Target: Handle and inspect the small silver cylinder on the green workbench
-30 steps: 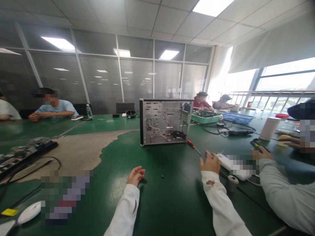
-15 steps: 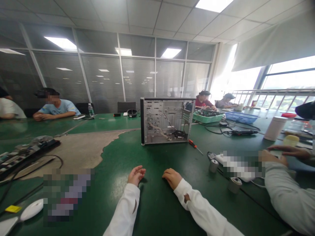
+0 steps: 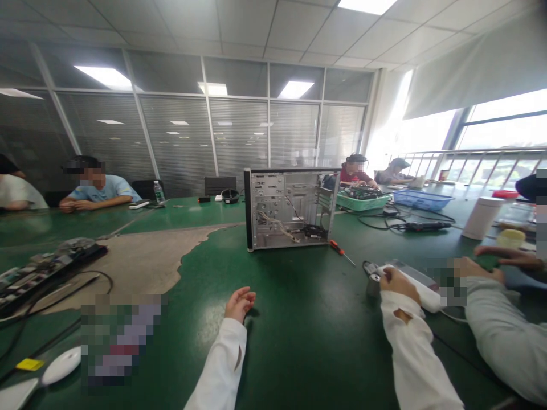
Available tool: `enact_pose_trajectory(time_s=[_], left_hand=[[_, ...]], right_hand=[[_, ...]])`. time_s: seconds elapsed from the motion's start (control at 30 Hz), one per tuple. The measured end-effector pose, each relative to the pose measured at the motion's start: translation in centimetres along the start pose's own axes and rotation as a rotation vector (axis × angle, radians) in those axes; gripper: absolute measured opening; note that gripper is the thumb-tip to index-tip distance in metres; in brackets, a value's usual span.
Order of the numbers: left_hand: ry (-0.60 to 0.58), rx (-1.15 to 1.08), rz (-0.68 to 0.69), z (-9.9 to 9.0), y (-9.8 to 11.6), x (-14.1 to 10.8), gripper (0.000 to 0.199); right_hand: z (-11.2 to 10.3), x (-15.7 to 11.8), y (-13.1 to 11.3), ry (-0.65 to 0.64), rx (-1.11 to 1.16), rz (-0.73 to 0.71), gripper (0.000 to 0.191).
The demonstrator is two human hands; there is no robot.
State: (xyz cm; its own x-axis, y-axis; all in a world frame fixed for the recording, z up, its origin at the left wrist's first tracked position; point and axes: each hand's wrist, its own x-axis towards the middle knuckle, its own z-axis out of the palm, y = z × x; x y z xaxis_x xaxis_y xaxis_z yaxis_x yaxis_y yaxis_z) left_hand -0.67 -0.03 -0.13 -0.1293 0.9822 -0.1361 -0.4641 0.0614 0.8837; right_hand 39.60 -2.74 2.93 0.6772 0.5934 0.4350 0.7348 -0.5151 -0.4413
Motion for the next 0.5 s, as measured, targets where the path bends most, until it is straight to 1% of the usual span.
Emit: enact_pose_trajectory(time_s=[0.2,0.5], left_hand=[[-0.001,0.017,0.0,-0.05,0.06,-0.03,0.032],[0.0,0.017,0.005,-0.08,0.07,-0.06,0.032]], right_hand=[[0.32,-0.32,-0.89,-0.091,-0.035,-0.017,0.02],[0.47,-0.11,-0.76,-0.095,-0.065,-0.026,0.02]])
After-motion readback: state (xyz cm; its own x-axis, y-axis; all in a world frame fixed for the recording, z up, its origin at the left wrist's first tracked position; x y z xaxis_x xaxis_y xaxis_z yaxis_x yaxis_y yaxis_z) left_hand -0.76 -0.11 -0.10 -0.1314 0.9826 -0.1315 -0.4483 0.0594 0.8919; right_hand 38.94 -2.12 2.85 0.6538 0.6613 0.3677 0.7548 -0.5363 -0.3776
